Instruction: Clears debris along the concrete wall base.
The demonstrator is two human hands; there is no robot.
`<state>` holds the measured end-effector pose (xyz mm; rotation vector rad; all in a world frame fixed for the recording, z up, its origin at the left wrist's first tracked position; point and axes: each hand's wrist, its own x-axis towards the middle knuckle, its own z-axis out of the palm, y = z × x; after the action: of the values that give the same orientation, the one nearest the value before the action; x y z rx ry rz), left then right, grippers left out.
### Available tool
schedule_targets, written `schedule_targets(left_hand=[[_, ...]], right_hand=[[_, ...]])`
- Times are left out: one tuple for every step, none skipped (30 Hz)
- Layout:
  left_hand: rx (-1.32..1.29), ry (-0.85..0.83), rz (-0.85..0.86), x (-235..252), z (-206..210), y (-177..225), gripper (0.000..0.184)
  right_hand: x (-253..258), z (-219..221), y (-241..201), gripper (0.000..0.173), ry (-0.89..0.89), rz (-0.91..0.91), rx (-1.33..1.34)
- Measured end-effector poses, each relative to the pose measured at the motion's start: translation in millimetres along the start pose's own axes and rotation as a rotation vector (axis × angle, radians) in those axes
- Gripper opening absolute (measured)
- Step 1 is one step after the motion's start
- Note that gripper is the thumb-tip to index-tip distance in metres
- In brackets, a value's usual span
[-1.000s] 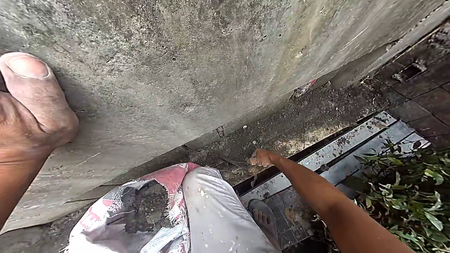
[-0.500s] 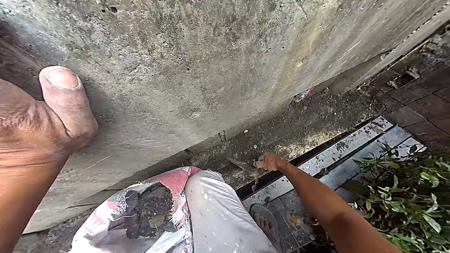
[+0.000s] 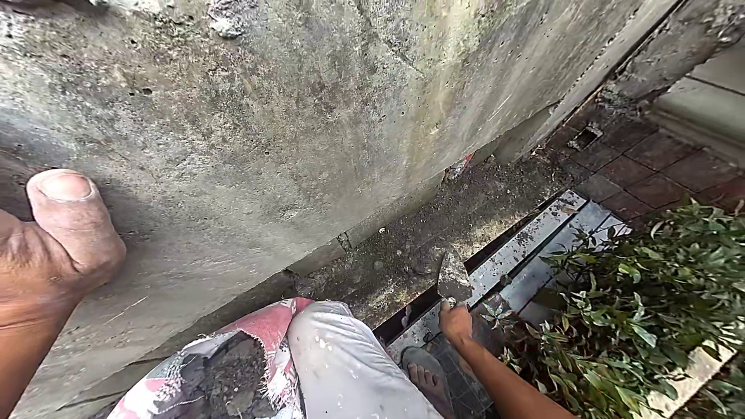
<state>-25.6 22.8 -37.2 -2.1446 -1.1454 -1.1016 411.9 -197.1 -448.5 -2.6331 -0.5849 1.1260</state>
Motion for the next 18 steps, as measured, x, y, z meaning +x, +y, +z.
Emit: schedule_targets(left_hand=[[-0.009,0.011,0.008,1,1,0,0.062],[-0.012,0.019,0.014,1,2,1,0.061],[-0.007,0.022,0.02,1,2,1,0.06],[0.008,0.032,0.027,1,1,1,0.058],[0.032,0.037,0.034,0,-1,0,0.056],[0.062,0.043,0.046,1,-4,-2,0.055],[0.087,0.047,0.066,2,-6,-4,0.055],[0.105,0.055,0.084,2,-8,-6,0.055],[0.108,0.063,0.1,2,-9,-7,0.054],[0.098,0.073,0.11,2,-8,-9,0.054],[0.084,0.08,0.113,2,-7,-10,0.054],[0.075,0.079,0.111,1,-6,-12,0.054],[0.077,0.076,0.103,0,-5,-15,0.055],[0.092,0.072,0.095,-1,-5,-18,0.055],[0.105,0.066,0.091,-2,-5,-21,0.056],[0.115,0.055,0.089,-4,-6,-24,0.056],[0.116,0.043,0.09,-4,-6,-26,0.056],[0.109,0.034,0.089,-5,-5,-27,0.057]], right_hand=[[-5,8,-9,0.055,0.0,0.048,-0.037],[-11,18,-20,0.054,-0.008,0.077,-0.075],[-17,27,-32,0.053,-0.018,0.095,-0.1],[-22,36,-44,0.05,-0.023,0.115,-0.098],[-25,46,-53,0.046,-0.019,0.134,-0.075],[-27,54,-63,0.043,-0.011,0.152,-0.043],[-28,58,-72,0.041,-0.007,0.174,-0.005],[-29,61,-77,0.041,0.003,0.2,0.042],[-29,62,-79,0.041,0.019,0.222,0.089],[-30,62,-79,0.041,0.047,0.238,0.134],[-30,61,-77,0.039,0.084,0.243,0.175],[-31,60,-72,0.04,0.117,0.234,0.204],[-31,58,-69,0.041,0.127,0.217,0.206],[-29,56,-67,0.042,0.109,0.197,0.185],[-28,56,-68,0.043,0.063,0.184,0.143],[-28,58,-72,0.043,0.001,0.18,0.093],[-29,59,-81,0.042,-0.044,0.166,0.05],[-30,60,-94,0.041,-0.077,0.142,0.033]])
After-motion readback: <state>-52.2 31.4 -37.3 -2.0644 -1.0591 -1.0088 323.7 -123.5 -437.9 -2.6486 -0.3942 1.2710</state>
